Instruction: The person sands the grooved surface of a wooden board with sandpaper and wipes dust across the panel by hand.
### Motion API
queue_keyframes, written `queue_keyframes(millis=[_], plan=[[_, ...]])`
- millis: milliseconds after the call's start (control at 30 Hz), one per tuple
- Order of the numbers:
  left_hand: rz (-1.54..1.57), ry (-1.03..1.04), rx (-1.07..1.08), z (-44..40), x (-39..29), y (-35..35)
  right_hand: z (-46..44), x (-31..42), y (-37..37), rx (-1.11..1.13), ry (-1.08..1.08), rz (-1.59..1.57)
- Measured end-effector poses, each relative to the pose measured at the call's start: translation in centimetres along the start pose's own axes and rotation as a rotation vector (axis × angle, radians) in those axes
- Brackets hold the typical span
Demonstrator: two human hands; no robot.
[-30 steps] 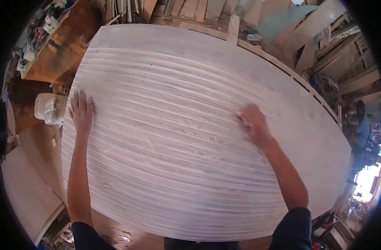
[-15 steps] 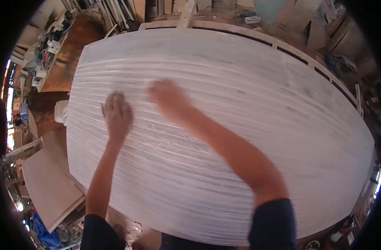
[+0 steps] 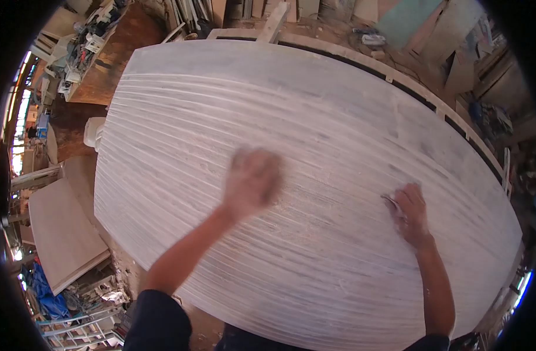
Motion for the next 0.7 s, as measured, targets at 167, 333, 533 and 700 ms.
queue_keyframes(millis=[167,333,533,700], plan=[[-0.049,-0.101,-0.272,5.7,18.7,-4.1,-9.1,5.6,7.7,0.092,-0.043,-0.091],[-0.027,-0.331,-0.328,8.4,28.5,-8.5,-21.9,14.8,16.9,0.109,-0.076,-0.149],[0.162,-0.501,-0.532,10.0,31.4,-8.3,-38.5,26.9,28.0,-0.035,-0.195,-0.258],[0.042,-0.467,-0.644,10.3,31.9,-8.8,-45.0,31.3,31.6,-0.087,-0.206,-0.318]])
Point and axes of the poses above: each hand's wrist, its own z-axis away from the middle knuckle, its own y-axis out of the palm, x = y × z, the point moved 8 cm from there along -z, towards the middle knuckle, and after that the axes turned 3 degrees about x, right-handed, at the moved point
